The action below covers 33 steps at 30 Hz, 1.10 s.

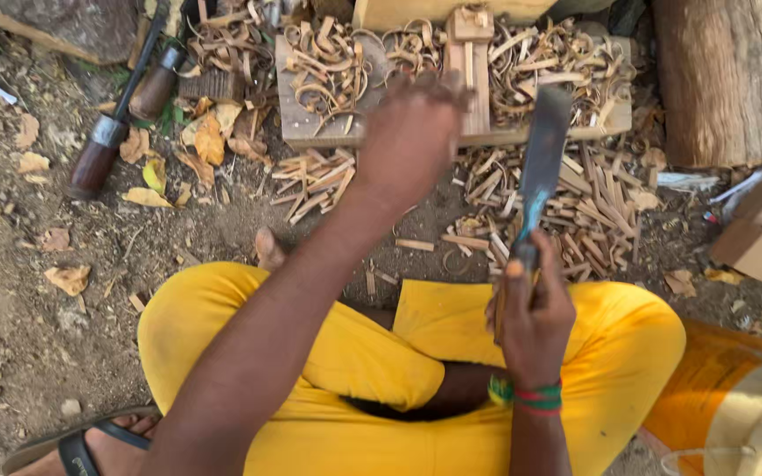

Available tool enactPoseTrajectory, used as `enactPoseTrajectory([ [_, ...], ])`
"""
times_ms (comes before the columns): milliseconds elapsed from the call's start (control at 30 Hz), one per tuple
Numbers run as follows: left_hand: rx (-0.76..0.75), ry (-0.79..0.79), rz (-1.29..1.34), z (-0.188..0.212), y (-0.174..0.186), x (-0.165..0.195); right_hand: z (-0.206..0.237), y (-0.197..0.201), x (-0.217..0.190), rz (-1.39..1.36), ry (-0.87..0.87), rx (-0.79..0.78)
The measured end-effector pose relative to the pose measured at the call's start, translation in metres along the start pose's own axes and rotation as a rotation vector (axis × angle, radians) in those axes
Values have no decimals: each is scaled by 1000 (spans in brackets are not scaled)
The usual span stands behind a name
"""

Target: The person carves a small piece of wood into a specific shape by hand using a metal chisel, pushing and scraping the blade against the wood surface while holding the piece in place on a wooden block.

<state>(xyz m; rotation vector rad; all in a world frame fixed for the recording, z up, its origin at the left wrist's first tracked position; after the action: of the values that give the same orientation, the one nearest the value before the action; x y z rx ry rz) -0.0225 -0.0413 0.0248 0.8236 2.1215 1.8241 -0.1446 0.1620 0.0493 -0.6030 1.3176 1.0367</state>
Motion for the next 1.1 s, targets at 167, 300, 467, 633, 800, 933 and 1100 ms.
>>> enactPoseTrajectory([
  [167, 26, -49, -103, -13, -19, 16, 7, 8, 26, 33, -36, -14],
  [300, -29, -50, -76, -9, -33, 7, 4, 6, 24, 175, 71, -46],
  [467, -58, 13, 52, -5, -37, -7, 2, -1, 13, 407, 171, -84],
  [633, 24, 39, 89, -5, -27, -10, 2, 0, 14, 411, 114, -101],
  [800, 80, 58, 60, -5, -20, -9, 6, 0, 7, 407, 197, -110],
  [933, 81, 36, -55, -6, -19, -7, 9, 1, 7, 399, 157, -90],
  [1100, 48, 54, -87, -8, -22, -8, 10, 2, 10, 389, 107, -101],
])
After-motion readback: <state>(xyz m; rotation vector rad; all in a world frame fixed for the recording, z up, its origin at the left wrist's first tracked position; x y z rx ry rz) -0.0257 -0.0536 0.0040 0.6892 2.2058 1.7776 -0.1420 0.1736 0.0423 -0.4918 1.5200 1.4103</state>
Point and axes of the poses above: each hand's wrist, its own z-axis away from the middle knuckle, its own y-axis out of the back of the hand, x = y × z, the point moved 7 cm from there along -z, towards the middle knuckle, and after that the axes turned 15 degrees about -z, right-handed, at the moved point
